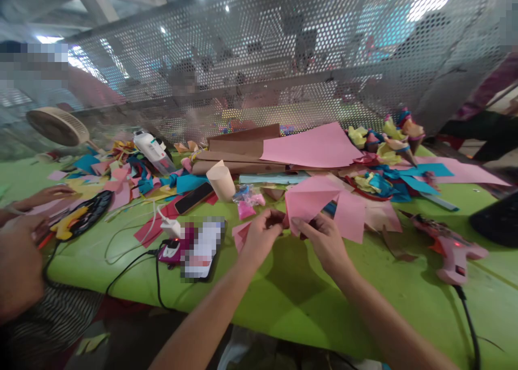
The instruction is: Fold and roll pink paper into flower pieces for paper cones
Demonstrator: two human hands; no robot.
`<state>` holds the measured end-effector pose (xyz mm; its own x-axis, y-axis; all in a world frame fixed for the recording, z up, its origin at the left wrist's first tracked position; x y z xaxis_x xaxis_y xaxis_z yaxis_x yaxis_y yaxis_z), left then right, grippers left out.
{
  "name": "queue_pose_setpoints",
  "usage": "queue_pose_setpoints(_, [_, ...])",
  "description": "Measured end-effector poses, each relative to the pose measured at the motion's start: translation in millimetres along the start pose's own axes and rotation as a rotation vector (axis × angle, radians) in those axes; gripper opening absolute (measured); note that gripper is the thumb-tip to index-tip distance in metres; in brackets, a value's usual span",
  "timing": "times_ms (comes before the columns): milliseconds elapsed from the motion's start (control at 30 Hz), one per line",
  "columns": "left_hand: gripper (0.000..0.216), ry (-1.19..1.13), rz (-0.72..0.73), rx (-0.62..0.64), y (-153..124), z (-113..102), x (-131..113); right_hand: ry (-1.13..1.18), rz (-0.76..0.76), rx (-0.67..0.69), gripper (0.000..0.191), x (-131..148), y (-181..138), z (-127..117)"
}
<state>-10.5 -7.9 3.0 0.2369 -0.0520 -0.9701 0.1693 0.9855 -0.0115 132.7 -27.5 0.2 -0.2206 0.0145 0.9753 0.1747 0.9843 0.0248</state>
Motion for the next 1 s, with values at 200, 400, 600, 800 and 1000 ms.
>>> queue_pose_setpoints(200, [0.025, -0.002, 0.120, 0.042, -2, -2, -10, 0.163, 0.134, 0.068, 0.027, -3, 0, 0])
queue_pose_setpoints(400, [0.022, 0.007, 0.148, 0.041, 2, -4, -10, 0.202, 0.237, 0.129, 0.028, -3, -1, -1])
queue_pose_setpoints(600, [0.014, 0.012, 0.090, -0.052, 4, -6, -9, 0.177, 0.182, 0.200, 0.036, 2, -2, -4])
queue_pose_setpoints(800, [0.014, 0.095, 0.086, -0.041, 3, -5, -11, 0.131, 0.138, 0.141, 0.034, 7, -6, -3])
queue_pose_setpoints(1000, [0.016, 0.282, 0.189, -0.075, 0, -3, -9, -0.122, -0.063, 0.107, 0.026, 7, -9, -1])
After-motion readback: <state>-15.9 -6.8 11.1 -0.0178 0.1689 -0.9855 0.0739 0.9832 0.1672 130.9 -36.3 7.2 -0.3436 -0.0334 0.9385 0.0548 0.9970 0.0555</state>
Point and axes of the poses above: each hand's wrist, its own y-axis towards the middle knuckle, its own z-axis out of the palm, x = y × z, the point moved 1 cm from there along y, towards the middle knuckle, and after that the axes turned 15 degrees about -y, right-handed, at the moved point
